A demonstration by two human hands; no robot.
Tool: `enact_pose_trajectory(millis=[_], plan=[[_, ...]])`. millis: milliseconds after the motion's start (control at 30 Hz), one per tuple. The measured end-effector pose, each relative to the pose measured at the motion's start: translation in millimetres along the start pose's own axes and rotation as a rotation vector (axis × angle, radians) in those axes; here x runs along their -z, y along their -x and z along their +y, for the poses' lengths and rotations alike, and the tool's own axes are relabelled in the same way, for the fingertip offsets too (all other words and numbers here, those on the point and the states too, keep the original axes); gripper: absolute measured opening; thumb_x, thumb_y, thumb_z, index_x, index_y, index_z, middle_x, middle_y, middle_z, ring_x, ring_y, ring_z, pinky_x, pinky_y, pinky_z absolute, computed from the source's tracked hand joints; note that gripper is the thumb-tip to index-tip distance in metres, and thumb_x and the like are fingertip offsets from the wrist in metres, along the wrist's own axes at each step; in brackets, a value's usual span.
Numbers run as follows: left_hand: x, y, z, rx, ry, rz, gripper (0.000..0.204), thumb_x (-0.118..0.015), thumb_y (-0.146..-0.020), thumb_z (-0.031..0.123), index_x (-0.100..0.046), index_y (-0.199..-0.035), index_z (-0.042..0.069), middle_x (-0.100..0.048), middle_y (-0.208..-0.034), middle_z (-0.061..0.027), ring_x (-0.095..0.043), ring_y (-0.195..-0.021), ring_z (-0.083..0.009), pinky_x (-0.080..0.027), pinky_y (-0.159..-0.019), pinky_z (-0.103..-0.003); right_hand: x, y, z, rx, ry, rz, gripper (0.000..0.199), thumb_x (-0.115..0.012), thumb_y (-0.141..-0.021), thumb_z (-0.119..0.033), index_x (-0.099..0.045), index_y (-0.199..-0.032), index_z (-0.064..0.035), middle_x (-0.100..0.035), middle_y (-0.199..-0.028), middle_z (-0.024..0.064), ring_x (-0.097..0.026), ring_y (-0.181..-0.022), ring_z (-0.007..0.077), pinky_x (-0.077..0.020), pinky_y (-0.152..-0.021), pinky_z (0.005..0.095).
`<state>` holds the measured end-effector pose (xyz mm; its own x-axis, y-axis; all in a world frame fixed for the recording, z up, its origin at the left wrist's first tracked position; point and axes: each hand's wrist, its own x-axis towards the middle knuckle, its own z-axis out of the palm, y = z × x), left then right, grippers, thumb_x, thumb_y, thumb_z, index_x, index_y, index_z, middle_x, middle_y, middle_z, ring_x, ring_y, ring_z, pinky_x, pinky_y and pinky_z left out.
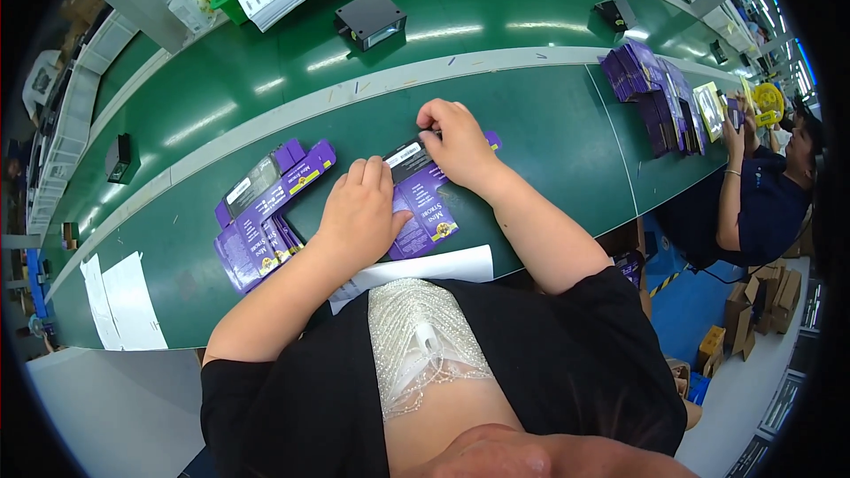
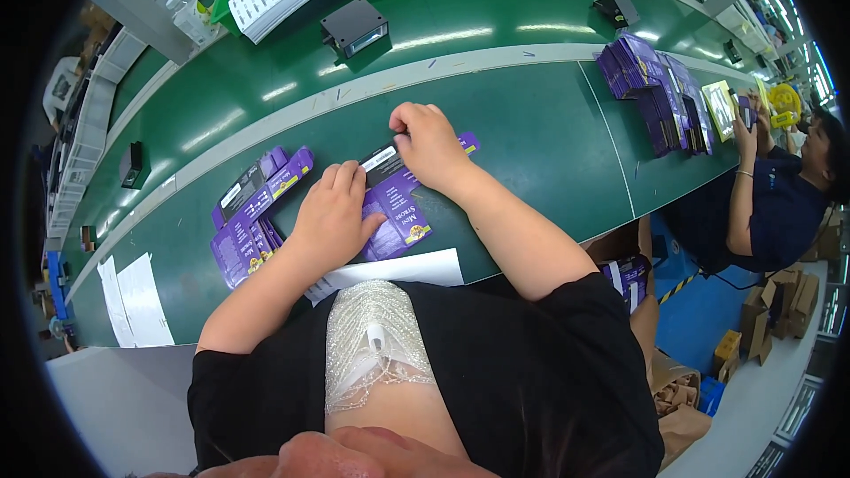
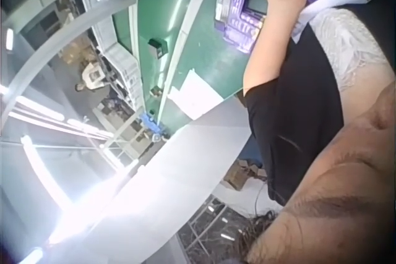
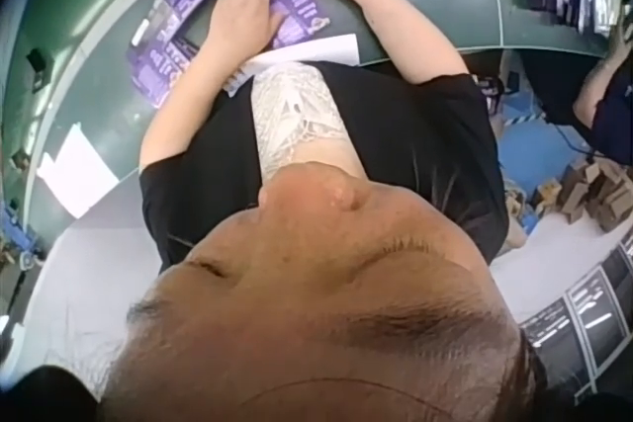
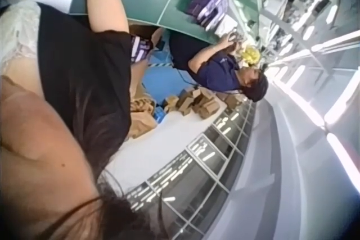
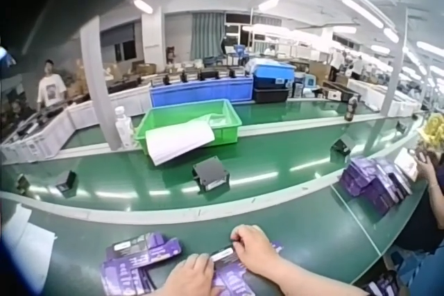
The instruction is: Applying labels to product boxes and placing them into bags on an assembly line.
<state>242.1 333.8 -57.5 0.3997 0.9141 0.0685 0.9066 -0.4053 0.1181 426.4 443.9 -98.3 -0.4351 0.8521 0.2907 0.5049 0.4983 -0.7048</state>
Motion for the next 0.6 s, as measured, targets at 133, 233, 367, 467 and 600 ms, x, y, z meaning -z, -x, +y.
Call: enact_pose_trajectory(millis=[133,233,367,467,600], plan=[[0,15,-9,-0.024,0.021,0.027,0.056,-0.069,-0.085,0.030,-0.056,-0.124,-0.009,-0.054,-0.130,-0.0226,-0.053,-0.114,-0.0345,-0.046,-0.099,-0.037,28,12,-5,0.059,0.011,-0.024,0.026,-0.073,-0.075,-0.004,-0.060,-0.097,-0.0069,-0.063,-0.108,0.0095,-0.056,-0.102,0.0266,-0.0472,-0.090,0.0353],[1,26,-14,-0.089,0.030,0.092,0.054,-0.068,-0.085,0.029,-0.058,-0.121,-0.009,-0.054,-0.133,-0.0235,-0.053,-0.120,-0.0346,-0.046,-0.100,-0.037,57,22,-16,0.246,0.045,-0.347,0.030,-0.078,-0.071,-0.008,-0.060,-0.096,-0.0092,-0.060,-0.117,0.0108,-0.052,-0.110,0.0300,-0.0437,-0.098,0.0371],[14,36,-14,-0.088,0.133,0.018,0.050,-0.068,-0.086,0.024,-0.057,-0.122,-0.009,-0.050,-0.141,-0.0244,-0.049,-0.131,-0.0346,-0.042,-0.107,-0.037,73,18,-29,0.283,0.311,-0.524,0.034,-0.081,-0.069,-0.010,-0.060,-0.095,-0.0107,-0.055,-0.124,0.0112,-0.050,-0.114,0.0320,-0.0415,-0.102,0.0389],[31,49,-11,-0.031,0.202,-0.061,0.055,-0.069,-0.085,0.021,-0.054,-0.130,-0.006,-0.050,-0.143,-0.0208,-0.048,-0.131,-0.0354,-0.042,-0.108,-0.039,77,21,-60,0.288,0.368,-0.622,0.032,-0.082,-0.070,-0.014,-0.060,-0.095,-0.0123,-0.053,-0.125,0.0111,-0.051,-0.113,0.0315,-0.0441,-0.098,0.0402],[88,64,8,-0.144,0.145,0.426,0.076,-0.076,-0.075,0.028,-0.048,-0.140,0.002,-0.051,-0.138,-0.0207,-0.052,-0.125,-0.0376,-0.040,-0.107,-0.047,70,20,-143,0.331,0.301,-0.590,0.032,-0.079,-0.072,-0.011,-0.061,-0.098,-0.0109,-0.051,-0.130,0.0130,-0.050,-0.116,0.0324,-0.0442,-0.097,0.0407]])
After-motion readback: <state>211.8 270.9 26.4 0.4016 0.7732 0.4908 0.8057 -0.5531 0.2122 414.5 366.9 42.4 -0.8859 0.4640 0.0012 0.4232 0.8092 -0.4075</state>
